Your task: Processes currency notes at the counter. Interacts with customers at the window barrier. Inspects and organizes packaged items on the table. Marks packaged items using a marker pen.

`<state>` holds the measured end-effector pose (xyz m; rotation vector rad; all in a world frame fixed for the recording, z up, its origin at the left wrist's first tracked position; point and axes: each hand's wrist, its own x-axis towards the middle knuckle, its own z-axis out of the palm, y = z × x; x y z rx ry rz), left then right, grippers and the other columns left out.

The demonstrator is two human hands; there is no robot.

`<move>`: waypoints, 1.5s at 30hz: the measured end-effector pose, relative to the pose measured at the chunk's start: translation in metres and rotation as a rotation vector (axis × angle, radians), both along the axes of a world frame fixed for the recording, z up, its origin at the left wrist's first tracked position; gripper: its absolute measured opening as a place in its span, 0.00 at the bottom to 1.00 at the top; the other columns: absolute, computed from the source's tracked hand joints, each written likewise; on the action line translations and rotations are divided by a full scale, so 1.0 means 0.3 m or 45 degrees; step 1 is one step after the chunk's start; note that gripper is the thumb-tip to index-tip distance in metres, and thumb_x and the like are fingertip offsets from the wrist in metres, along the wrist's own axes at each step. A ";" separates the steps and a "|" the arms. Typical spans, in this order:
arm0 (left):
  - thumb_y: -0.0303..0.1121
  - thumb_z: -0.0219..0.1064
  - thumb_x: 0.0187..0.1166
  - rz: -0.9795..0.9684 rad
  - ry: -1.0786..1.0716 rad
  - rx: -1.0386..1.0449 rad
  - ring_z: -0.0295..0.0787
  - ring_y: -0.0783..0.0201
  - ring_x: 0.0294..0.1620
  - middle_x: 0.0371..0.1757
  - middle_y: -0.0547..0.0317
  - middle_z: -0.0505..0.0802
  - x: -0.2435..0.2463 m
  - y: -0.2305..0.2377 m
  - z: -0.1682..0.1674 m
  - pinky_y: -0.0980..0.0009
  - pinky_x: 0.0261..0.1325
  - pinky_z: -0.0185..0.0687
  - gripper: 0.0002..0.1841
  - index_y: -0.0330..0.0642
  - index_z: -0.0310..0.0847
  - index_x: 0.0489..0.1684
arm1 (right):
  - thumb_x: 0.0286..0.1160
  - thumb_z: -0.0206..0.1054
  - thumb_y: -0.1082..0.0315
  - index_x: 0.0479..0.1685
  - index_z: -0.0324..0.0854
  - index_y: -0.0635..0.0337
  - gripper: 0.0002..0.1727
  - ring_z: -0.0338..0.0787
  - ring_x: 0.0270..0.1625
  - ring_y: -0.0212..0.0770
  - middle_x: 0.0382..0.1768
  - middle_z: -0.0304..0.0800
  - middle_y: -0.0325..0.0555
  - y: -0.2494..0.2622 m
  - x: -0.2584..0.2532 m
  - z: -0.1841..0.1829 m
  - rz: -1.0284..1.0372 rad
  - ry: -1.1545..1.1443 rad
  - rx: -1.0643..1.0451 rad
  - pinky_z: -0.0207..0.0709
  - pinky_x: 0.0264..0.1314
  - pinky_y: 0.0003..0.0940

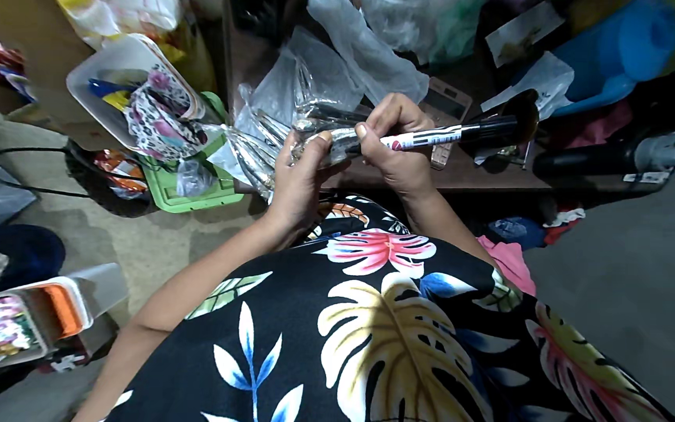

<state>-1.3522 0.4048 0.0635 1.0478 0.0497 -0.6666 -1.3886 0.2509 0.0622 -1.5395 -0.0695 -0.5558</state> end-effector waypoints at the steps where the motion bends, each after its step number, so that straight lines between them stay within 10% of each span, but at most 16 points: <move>1: 0.30 0.52 0.89 -0.001 0.000 -0.003 0.93 0.59 0.52 0.54 0.53 0.89 0.000 0.000 0.000 0.59 0.58 0.92 0.13 0.39 0.66 0.66 | 0.65 0.70 0.81 0.24 0.75 0.56 0.12 0.81 0.27 0.24 0.27 0.82 0.35 -0.001 0.002 0.000 -0.015 -0.006 -0.006 0.75 0.25 0.17; 7: 0.30 0.52 0.89 -0.014 0.001 -0.007 0.93 0.59 0.50 0.51 0.54 0.90 0.002 -0.004 -0.001 0.60 0.58 0.92 0.11 0.40 0.68 0.63 | 0.65 0.69 0.80 0.23 0.76 0.57 0.11 0.80 0.28 0.24 0.27 0.82 0.36 -0.010 -0.006 -0.011 0.002 -0.019 -0.049 0.73 0.26 0.17; 13: 0.31 0.52 0.90 -0.024 0.006 0.001 0.93 0.58 0.52 0.53 0.53 0.89 0.003 -0.009 0.005 0.58 0.59 0.92 0.12 0.38 0.67 0.65 | 0.72 0.65 0.89 0.31 0.77 0.73 0.06 0.87 0.31 0.25 0.29 0.86 0.44 0.061 -0.094 0.360 -0.021 0.661 0.172 0.79 0.36 0.11; 22: 0.31 0.52 0.90 -0.014 0.045 0.011 0.93 0.58 0.52 0.52 0.53 0.89 0.006 -0.021 0.005 0.58 0.58 0.92 0.10 0.39 0.69 0.62 | 0.69 0.66 0.89 0.29 0.76 0.72 0.07 0.84 0.30 0.23 0.28 0.83 0.43 0.046 -0.085 0.299 -0.064 0.615 0.030 0.75 0.34 0.09; 29: 0.31 0.52 0.89 -0.009 0.048 0.009 0.93 0.58 0.51 0.52 0.52 0.89 0.016 -0.029 -0.004 0.59 0.58 0.93 0.10 0.39 0.68 0.62 | 0.64 0.69 0.81 0.21 0.74 0.56 0.12 0.79 0.27 0.24 0.26 0.81 0.36 -0.022 0.019 -0.032 -0.094 -0.053 -0.050 0.72 0.25 0.17; 34: 0.31 0.53 0.89 -0.002 0.073 0.007 0.93 0.58 0.50 0.52 0.52 0.90 0.018 -0.031 -0.010 0.59 0.57 0.93 0.10 0.39 0.68 0.62 | 0.64 0.69 0.80 0.20 0.75 0.58 0.12 0.79 0.28 0.24 0.25 0.80 0.36 -0.027 0.013 -0.030 -0.041 -0.031 -0.061 0.71 0.27 0.18; 40: 0.31 0.50 0.90 -0.002 0.074 0.011 0.93 0.57 0.52 0.53 0.51 0.89 0.020 -0.036 -0.001 0.57 0.58 0.92 0.11 0.38 0.68 0.64 | 0.70 0.64 0.90 0.28 0.76 0.71 0.08 0.85 0.29 0.24 0.27 0.84 0.42 0.033 -0.048 0.286 -0.067 0.622 0.194 0.77 0.33 0.09; 45: 0.31 0.50 0.90 0.000 0.057 0.009 0.93 0.57 0.51 0.52 0.52 0.90 0.021 -0.034 -0.014 0.57 0.58 0.92 0.10 0.39 0.68 0.62 | 0.65 0.70 0.81 0.24 0.76 0.56 0.12 0.82 0.28 0.25 0.28 0.83 0.36 -0.022 0.036 -0.034 -0.042 -0.064 0.050 0.77 0.26 0.19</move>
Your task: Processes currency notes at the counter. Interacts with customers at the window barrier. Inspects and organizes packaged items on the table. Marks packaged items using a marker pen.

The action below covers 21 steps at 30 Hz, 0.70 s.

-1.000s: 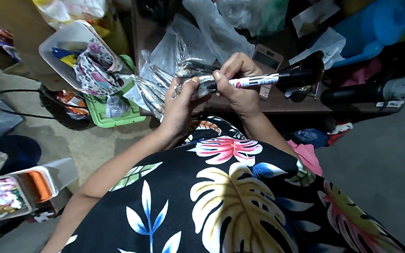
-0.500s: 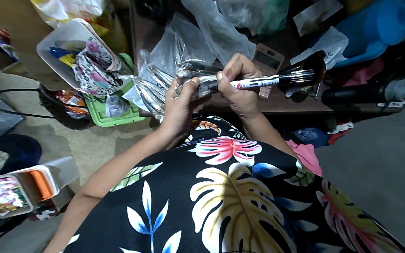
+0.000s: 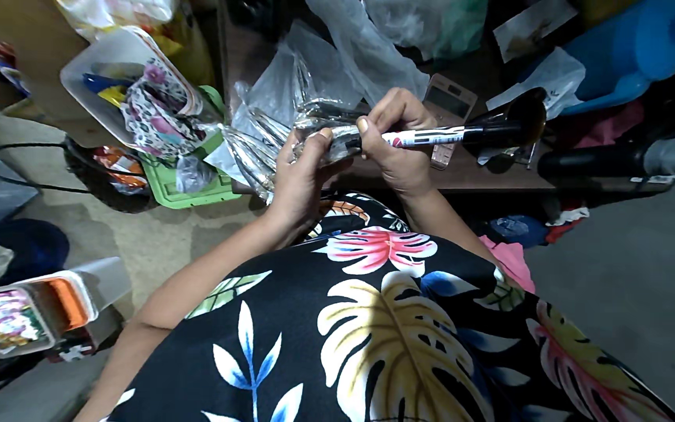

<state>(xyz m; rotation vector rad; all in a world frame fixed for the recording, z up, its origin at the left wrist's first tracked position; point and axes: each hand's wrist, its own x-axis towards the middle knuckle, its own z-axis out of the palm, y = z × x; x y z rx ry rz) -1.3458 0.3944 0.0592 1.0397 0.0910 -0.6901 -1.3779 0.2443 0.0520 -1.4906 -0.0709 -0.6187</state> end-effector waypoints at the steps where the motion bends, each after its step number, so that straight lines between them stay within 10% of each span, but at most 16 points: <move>1: 0.31 0.51 0.90 0.002 0.004 -0.003 0.94 0.57 0.51 0.52 0.51 0.90 0.000 0.000 -0.001 0.57 0.58 0.92 0.10 0.39 0.68 0.62 | 0.65 0.70 0.81 0.24 0.75 0.56 0.12 0.82 0.27 0.25 0.28 0.82 0.36 -0.003 0.005 -0.012 -0.008 -0.024 -0.008 0.76 0.25 0.19; 7: 0.31 0.51 0.90 0.010 0.027 -0.004 0.93 0.57 0.51 0.52 0.52 0.90 0.001 -0.002 0.005 0.57 0.58 0.92 0.09 0.40 0.69 0.60 | 0.67 0.70 0.86 0.27 0.78 0.69 0.08 0.82 0.30 0.24 0.28 0.83 0.42 0.029 -0.085 0.225 0.000 0.588 -0.112 0.76 0.35 0.12; 10: 0.31 0.50 0.90 -0.004 0.010 -0.002 0.93 0.57 0.52 0.53 0.52 0.90 0.004 -0.003 0.001 0.58 0.58 0.92 0.10 0.39 0.67 0.62 | 0.64 0.68 0.82 0.21 0.74 0.59 0.11 0.79 0.29 0.24 0.25 0.80 0.38 -0.001 -0.012 0.023 -0.034 0.035 -0.129 0.72 0.29 0.17; 15: 0.31 0.51 0.90 0.000 0.046 0.001 0.93 0.57 0.51 0.51 0.52 0.90 0.008 -0.003 0.002 0.57 0.58 0.92 0.09 0.39 0.69 0.60 | 0.66 0.68 0.87 0.26 0.76 0.70 0.08 0.80 0.31 0.23 0.27 0.81 0.43 0.034 -0.092 0.229 -0.027 0.590 -0.178 0.72 0.36 0.09; 21: 0.34 0.49 0.91 -0.033 0.189 0.005 0.93 0.57 0.51 0.52 0.50 0.90 0.032 -0.004 -0.011 0.58 0.58 0.91 0.13 0.39 0.69 0.64 | 0.66 0.69 0.83 0.25 0.76 0.57 0.12 0.83 0.26 0.23 0.27 0.84 0.34 -0.004 -0.011 0.060 0.010 0.185 0.116 0.79 0.25 0.17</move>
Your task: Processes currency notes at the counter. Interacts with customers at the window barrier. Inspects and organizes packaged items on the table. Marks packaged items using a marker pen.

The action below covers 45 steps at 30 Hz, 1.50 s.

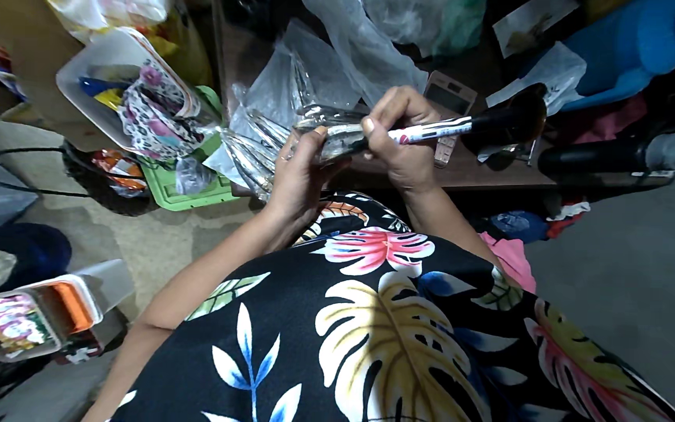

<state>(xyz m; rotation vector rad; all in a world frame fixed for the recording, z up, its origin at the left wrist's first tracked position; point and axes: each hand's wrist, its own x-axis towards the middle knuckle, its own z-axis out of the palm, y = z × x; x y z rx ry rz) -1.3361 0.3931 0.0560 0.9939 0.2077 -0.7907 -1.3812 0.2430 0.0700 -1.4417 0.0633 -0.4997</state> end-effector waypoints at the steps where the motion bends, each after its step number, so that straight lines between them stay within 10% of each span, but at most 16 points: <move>1: 0.35 0.49 0.92 -0.002 0.049 0.000 0.92 0.57 0.50 0.52 0.50 0.90 0.005 -0.003 -0.001 0.59 0.56 0.91 0.12 0.39 0.69 0.63 | 0.66 0.69 0.85 0.25 0.76 0.57 0.13 0.82 0.24 0.23 0.26 0.83 0.33 -0.002 -0.006 0.030 -0.055 0.059 0.072 0.78 0.23 0.16; 11: 0.35 0.54 0.90 -0.192 0.045 0.120 0.93 0.58 0.49 0.52 0.52 0.90 0.050 -0.068 -0.068 0.60 0.56 0.92 0.13 0.39 0.70 0.65 | 0.65 0.73 0.81 0.28 0.77 0.56 0.12 0.84 0.34 0.24 0.29 0.84 0.35 -0.097 -0.050 -0.050 -0.223 -0.166 -0.032 0.79 0.38 0.19; 17: 0.36 0.66 0.85 -0.486 -0.299 0.501 0.91 0.64 0.48 0.55 0.52 0.89 0.165 -0.166 -0.305 0.63 0.55 0.91 0.24 0.34 0.66 0.74 | 0.85 0.61 0.72 0.55 0.72 0.66 0.08 0.79 0.22 0.22 0.26 0.80 0.31 -0.155 -0.160 0.007 -0.435 0.492 0.007 0.80 0.28 0.18; 22: 0.38 0.59 0.86 -0.581 -1.241 0.793 0.54 0.43 0.92 0.90 0.28 0.58 0.142 -0.137 -0.230 0.53 0.91 0.53 0.38 0.26 0.47 0.90 | 0.94 0.49 0.63 0.58 0.83 0.68 0.19 0.76 0.19 0.21 0.34 0.87 0.37 -0.272 -0.254 -0.085 -0.087 0.624 -0.098 0.76 0.21 0.19; 25: 0.33 0.59 0.85 -0.689 -2.010 0.607 0.52 0.27 0.90 0.86 0.25 0.67 0.090 -0.157 -0.096 0.33 0.89 0.44 0.30 0.29 0.63 0.85 | 0.91 0.55 0.63 0.54 0.86 0.67 0.17 0.74 0.17 0.20 0.24 0.82 0.32 -0.308 -0.305 -0.069 0.275 0.797 -0.168 0.74 0.20 0.18; 29: 0.39 0.56 0.91 -1.096 -2.525 0.408 0.86 0.35 0.61 0.50 0.39 0.90 0.063 -0.216 -0.042 0.32 0.80 0.61 0.15 0.36 0.84 0.56 | 0.89 0.58 0.64 0.50 0.88 0.66 0.16 0.71 0.14 0.17 0.18 0.79 0.29 -0.350 -0.368 -0.035 0.639 0.773 -0.155 0.69 0.17 0.15; 32: 0.41 0.52 0.93 -1.320 -2.469 0.204 0.89 0.43 0.45 0.38 0.42 0.88 0.064 -0.226 -0.035 0.46 0.59 0.81 0.19 0.33 0.81 0.41 | 0.87 0.61 0.62 0.46 0.90 0.65 0.16 0.71 0.14 0.17 0.16 0.79 0.29 -0.395 -0.420 -0.013 0.769 0.704 -0.253 0.67 0.16 0.15; 35: 0.38 0.50 0.92 -1.307 -2.132 0.407 0.89 0.39 0.46 0.42 0.34 0.87 0.124 -0.202 0.010 0.43 0.53 0.84 0.20 0.25 0.79 0.47 | 0.86 0.60 0.59 0.43 0.88 0.62 0.16 0.72 0.16 0.15 0.18 0.79 0.26 -0.483 -0.528 0.044 0.543 0.640 -0.340 0.69 0.19 0.14; 38: 0.41 0.40 0.96 -1.117 -1.839 0.278 0.78 0.69 0.32 0.35 0.54 0.81 0.138 -0.204 0.009 0.72 0.39 0.79 0.23 0.28 0.73 0.56 | 0.90 0.58 0.55 0.53 0.81 0.51 0.12 0.82 0.25 0.15 0.28 0.87 0.17 -0.502 -0.561 0.069 -0.119 0.390 -0.213 0.79 0.28 0.15; 45: 0.46 0.39 0.96 -1.211 -1.477 -0.117 0.77 0.75 0.33 0.37 0.62 0.80 -0.024 -0.311 -0.008 0.77 0.37 0.77 0.22 0.35 0.70 0.58 | 0.95 0.50 0.58 0.62 0.69 0.57 0.13 0.92 0.50 0.34 0.52 0.89 0.42 -0.263 -0.485 0.070 -0.463 -0.038 -0.089 0.90 0.48 0.26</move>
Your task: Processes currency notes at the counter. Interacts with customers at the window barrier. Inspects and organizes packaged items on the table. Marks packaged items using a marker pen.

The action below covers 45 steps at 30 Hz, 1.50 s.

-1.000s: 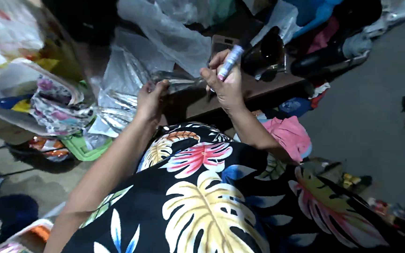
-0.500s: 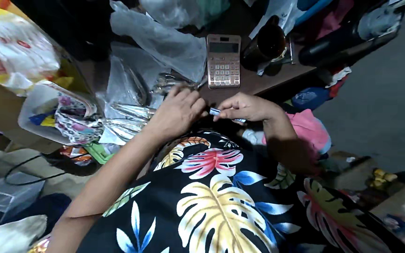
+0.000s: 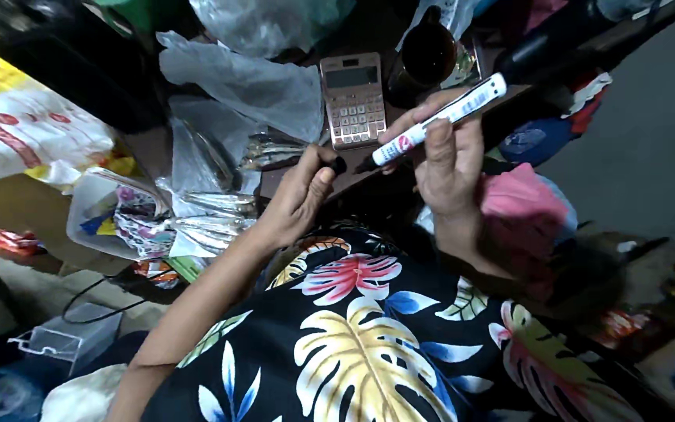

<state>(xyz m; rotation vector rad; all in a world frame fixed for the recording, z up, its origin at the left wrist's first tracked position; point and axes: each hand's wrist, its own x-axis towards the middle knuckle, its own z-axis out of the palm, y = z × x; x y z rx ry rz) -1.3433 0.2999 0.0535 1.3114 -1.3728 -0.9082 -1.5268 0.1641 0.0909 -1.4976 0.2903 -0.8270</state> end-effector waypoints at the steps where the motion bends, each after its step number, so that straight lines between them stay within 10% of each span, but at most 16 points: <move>1: 0.46 0.39 0.96 -0.028 -0.009 0.007 0.77 0.76 0.33 0.36 0.63 0.80 -0.013 -0.007 0.003 0.77 0.37 0.76 0.22 0.35 0.70 0.58 | 0.95 0.51 0.58 0.63 0.69 0.58 0.14 0.92 0.51 0.34 0.54 0.89 0.42 0.005 -0.003 -0.020 -0.016 -0.023 -0.042 0.90 0.50 0.27; 8: 0.47 0.39 0.96 -0.107 0.015 0.114 0.80 0.83 0.39 0.40 0.65 0.83 -0.109 -0.046 -0.001 0.84 0.45 0.80 0.23 0.35 0.70 0.57 | 0.93 0.54 0.56 0.56 0.72 0.64 0.17 0.94 0.43 0.29 0.46 0.93 0.43 0.036 -0.002 -0.139 -0.209 -0.095 -0.172 0.91 0.41 0.27; 13: 0.53 0.44 0.94 -0.125 0.333 0.352 0.73 0.76 0.25 0.29 0.69 0.76 -0.164 -0.053 -0.053 0.80 0.28 0.73 0.20 0.49 0.70 0.62 | 0.92 0.55 0.51 0.53 0.76 0.65 0.22 0.92 0.49 0.30 0.42 0.92 0.43 0.027 -0.017 -0.237 -0.200 -0.119 0.018 0.88 0.55 0.32; 16: 0.55 0.47 0.92 -0.131 0.319 0.447 0.74 0.81 0.24 0.29 0.75 0.81 -0.133 -0.083 -0.043 0.85 0.25 0.71 0.19 0.54 0.75 0.58 | 0.90 0.46 0.40 0.57 0.79 0.64 0.33 0.89 0.59 0.33 0.59 0.91 0.43 -0.021 -0.101 -0.373 -0.474 -0.055 0.251 0.83 0.63 0.35; 19: 0.56 0.47 0.92 -0.062 0.289 0.464 0.79 0.81 0.30 0.34 0.77 0.84 -0.114 -0.083 -0.063 0.85 0.34 0.77 0.19 0.57 0.77 0.57 | 0.95 0.34 0.50 0.74 0.69 0.68 0.32 0.88 0.57 0.40 0.70 0.80 0.53 -0.147 -0.208 -0.637 -1.230 0.303 0.608 0.84 0.53 0.35; 23: 0.56 0.50 0.91 0.014 0.387 0.504 0.85 0.80 0.36 0.37 0.78 0.89 -0.145 -0.055 -0.089 0.84 0.41 0.81 0.16 0.62 0.78 0.57 | 0.91 0.33 0.35 0.97 0.46 0.46 0.40 0.57 0.93 0.47 0.94 0.53 0.47 -0.337 -0.217 -0.873 -1.275 0.404 1.442 0.58 0.90 0.58; 25: 0.55 0.50 0.91 0.019 0.405 0.513 0.86 0.79 0.38 0.39 0.77 0.90 -0.158 -0.053 -0.092 0.83 0.43 0.82 0.16 0.61 0.78 0.57 | 0.88 0.31 0.29 0.93 0.53 0.43 0.42 0.65 0.88 0.48 0.88 0.64 0.47 -0.410 -0.179 -0.901 -1.349 0.183 1.676 0.65 0.84 0.62; 33: 0.55 0.50 0.91 0.107 0.355 0.448 0.87 0.79 0.38 0.39 0.77 0.91 -0.194 -0.100 -0.069 0.83 0.43 0.82 0.15 0.64 0.78 0.60 | 0.92 0.29 0.36 0.94 0.52 0.49 0.39 0.63 0.89 0.50 0.89 0.61 0.51 -0.438 -0.211 -0.923 -1.302 0.252 1.758 0.62 0.87 0.60; 40: 0.54 0.51 0.91 0.231 0.380 0.393 0.87 0.78 0.38 0.38 0.78 0.91 -0.178 -0.077 -0.069 0.82 0.42 0.83 0.14 0.65 0.77 0.60 | 0.83 0.36 0.25 0.87 0.60 0.49 0.45 0.82 0.73 0.57 0.75 0.78 0.56 -0.401 -0.365 -1.034 -1.297 0.073 1.895 0.80 0.67 0.64; 45: 0.53 0.52 0.91 0.297 0.440 0.379 0.87 0.77 0.36 0.38 0.77 0.91 -0.165 -0.064 -0.088 0.82 0.41 0.84 0.14 0.64 0.77 0.60 | 0.96 0.34 0.45 0.91 0.57 0.54 0.34 0.72 0.84 0.51 0.85 0.67 0.55 -0.372 -0.464 -0.954 -1.337 0.608 1.304 0.71 0.81 0.55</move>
